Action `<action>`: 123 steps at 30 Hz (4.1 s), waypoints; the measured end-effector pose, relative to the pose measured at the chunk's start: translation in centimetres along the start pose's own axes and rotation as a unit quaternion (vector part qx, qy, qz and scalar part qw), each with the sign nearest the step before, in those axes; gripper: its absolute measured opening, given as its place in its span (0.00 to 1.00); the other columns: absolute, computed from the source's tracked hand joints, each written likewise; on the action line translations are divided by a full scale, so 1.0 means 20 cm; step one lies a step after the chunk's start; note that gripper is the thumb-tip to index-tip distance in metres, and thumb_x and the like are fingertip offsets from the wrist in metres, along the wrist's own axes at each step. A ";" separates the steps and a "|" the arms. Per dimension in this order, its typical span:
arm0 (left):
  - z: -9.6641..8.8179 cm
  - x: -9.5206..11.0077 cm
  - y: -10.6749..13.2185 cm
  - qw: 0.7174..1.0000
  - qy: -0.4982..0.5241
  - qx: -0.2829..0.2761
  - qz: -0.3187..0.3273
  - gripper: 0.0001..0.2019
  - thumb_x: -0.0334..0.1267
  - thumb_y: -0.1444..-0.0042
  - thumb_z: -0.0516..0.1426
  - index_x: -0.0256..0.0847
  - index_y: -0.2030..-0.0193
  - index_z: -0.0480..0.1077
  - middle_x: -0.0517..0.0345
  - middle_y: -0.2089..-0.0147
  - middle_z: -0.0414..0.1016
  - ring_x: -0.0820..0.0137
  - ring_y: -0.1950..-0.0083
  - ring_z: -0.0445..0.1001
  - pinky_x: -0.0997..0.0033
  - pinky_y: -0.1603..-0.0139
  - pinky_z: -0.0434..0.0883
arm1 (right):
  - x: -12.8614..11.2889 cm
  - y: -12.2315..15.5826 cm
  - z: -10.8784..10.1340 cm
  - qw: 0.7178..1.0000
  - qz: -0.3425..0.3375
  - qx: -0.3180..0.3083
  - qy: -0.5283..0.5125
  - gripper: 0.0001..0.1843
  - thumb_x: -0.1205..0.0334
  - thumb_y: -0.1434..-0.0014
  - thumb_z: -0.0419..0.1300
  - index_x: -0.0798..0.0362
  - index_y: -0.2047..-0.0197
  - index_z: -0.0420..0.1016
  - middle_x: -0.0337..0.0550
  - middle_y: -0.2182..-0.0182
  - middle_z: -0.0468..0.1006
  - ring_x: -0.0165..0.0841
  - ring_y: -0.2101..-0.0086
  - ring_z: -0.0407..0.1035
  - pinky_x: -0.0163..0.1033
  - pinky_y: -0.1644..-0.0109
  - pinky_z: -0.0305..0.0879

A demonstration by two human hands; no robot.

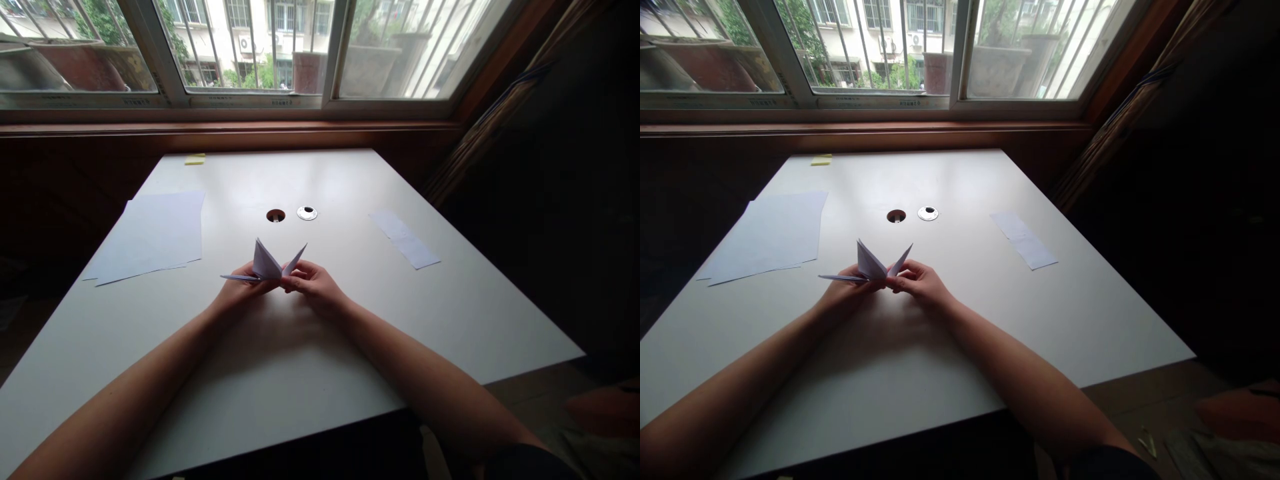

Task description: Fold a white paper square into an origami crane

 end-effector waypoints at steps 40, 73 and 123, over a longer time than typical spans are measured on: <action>-0.04 -0.02 -0.02 0.999 0.007 0.038 -0.001 0.17 0.48 0.49 0.68 0.37 0.60 0.76 0.50 0.59 0.78 0.60 0.57 0.77 0.63 0.55 0.73 | -0.03 0.01 -0.01 0.994 -0.042 0.026 0.099 0.19 0.54 0.48 0.71 0.51 0.57 0.74 0.42 0.63 0.79 0.36 0.62 0.76 0.45 0.54 0.72; 0.04 0.25 0.13 0.899 -0.288 0.028 0.329 0.03 0.37 0.43 0.66 0.51 0.63 0.82 0.53 0.59 0.70 0.63 0.57 0.71 0.62 0.57 0.69 | -0.03 0.03 0.00 0.998 0.023 0.003 0.052 0.15 0.54 0.51 0.73 0.56 0.66 0.80 0.41 0.74 0.79 0.31 0.71 0.72 0.39 0.63 0.69; -0.06 0.00 0.00 0.998 -0.017 0.050 0.016 0.13 0.42 0.51 0.70 0.36 0.62 0.78 0.51 0.64 0.80 0.59 0.60 0.77 0.63 0.59 0.72 | -0.04 0.03 -0.02 0.989 -0.024 0.042 0.138 0.18 0.48 0.49 0.71 0.55 0.64 0.81 0.43 0.72 0.80 0.34 0.70 0.76 0.40 0.61 0.72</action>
Point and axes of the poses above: each hand's wrist, its own y-axis away from the middle knuckle, its own z-axis out of the palm, x = y × z, the point moved 7 cm from there along -y, towards the middle knuckle
